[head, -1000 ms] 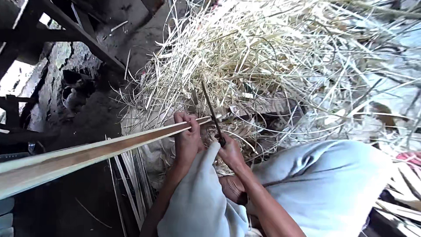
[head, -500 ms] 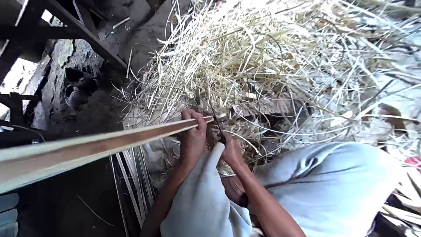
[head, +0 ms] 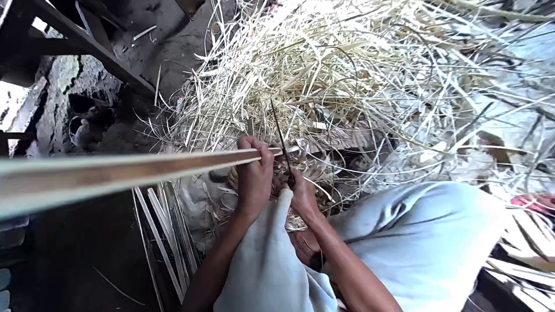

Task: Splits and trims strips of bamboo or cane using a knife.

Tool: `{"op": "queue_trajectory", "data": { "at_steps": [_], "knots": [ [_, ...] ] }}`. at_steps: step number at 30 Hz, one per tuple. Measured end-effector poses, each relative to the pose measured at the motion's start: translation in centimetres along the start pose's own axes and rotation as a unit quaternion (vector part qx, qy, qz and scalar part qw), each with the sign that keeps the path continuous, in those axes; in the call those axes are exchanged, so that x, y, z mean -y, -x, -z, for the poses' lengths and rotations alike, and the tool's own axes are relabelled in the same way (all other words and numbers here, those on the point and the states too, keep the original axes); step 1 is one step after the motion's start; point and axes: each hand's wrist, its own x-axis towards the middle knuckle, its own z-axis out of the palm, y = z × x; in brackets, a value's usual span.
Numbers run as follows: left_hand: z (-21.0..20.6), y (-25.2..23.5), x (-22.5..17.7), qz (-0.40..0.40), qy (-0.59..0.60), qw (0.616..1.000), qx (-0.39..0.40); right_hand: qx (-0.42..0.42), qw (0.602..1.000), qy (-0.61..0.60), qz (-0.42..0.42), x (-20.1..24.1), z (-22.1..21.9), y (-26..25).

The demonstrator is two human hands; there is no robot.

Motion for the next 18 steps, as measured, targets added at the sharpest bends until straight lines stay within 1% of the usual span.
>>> {"op": "queue_trajectory", "data": {
  "at_steps": [1, 4, 5, 8, 10, 13, 14, 16, 18],
  "knots": [
    [-0.1, -0.2, -0.3, 0.002, -0.012, 1.0, 0.0, -0.009, 1.0, 0.001, 0.008, 0.4, 0.1, 0.4],
    [-0.6, -0.9, -1.1, -0.032, -0.039, 0.999, -0.005, -0.06, 0.996, -0.017, 0.065, 1.0, -0.3, 1.1],
    [-0.6, -0.9, -1.2, -0.041, -0.044, 0.998, -0.003, -0.055, 0.996, -0.027, 0.058, 0.7, -0.5, 1.1],
    [-0.8, -1.2, -1.1, -0.041, -0.025, 0.999, -0.006, 0.012, 1.0, -0.023, -0.014, 0.1, -0.2, 0.1],
    [-1.0, -1.3, -1.2, -0.044, -0.02, 0.999, -0.008, 0.006, 1.0, -0.024, -0.011, 0.5, 0.1, 0.2],
    [-1.3, -1.0, -1.6, -0.055, -0.033, 0.998, -0.004, -0.043, 0.998, -0.029, 0.044, 0.6, -0.3, 0.8],
    [-1.2, -0.8, -1.8, -0.048, -0.036, 0.998, 0.0, -0.036, 0.998, -0.025, 0.04, 0.2, -0.5, 0.7],
    [-1.2, -0.8, -2.0, -0.044, -0.036, 0.998, -0.002, 0.008, 1.0, 0.0, -0.008, -0.3, -0.4, -0.3],
    [-1.5, -1.0, -2.0, -0.052, -0.034, 0.998, -0.009, 0.024, 0.999, 0.01, -0.029, 0.1, 0.2, -0.5]
  ]
}}
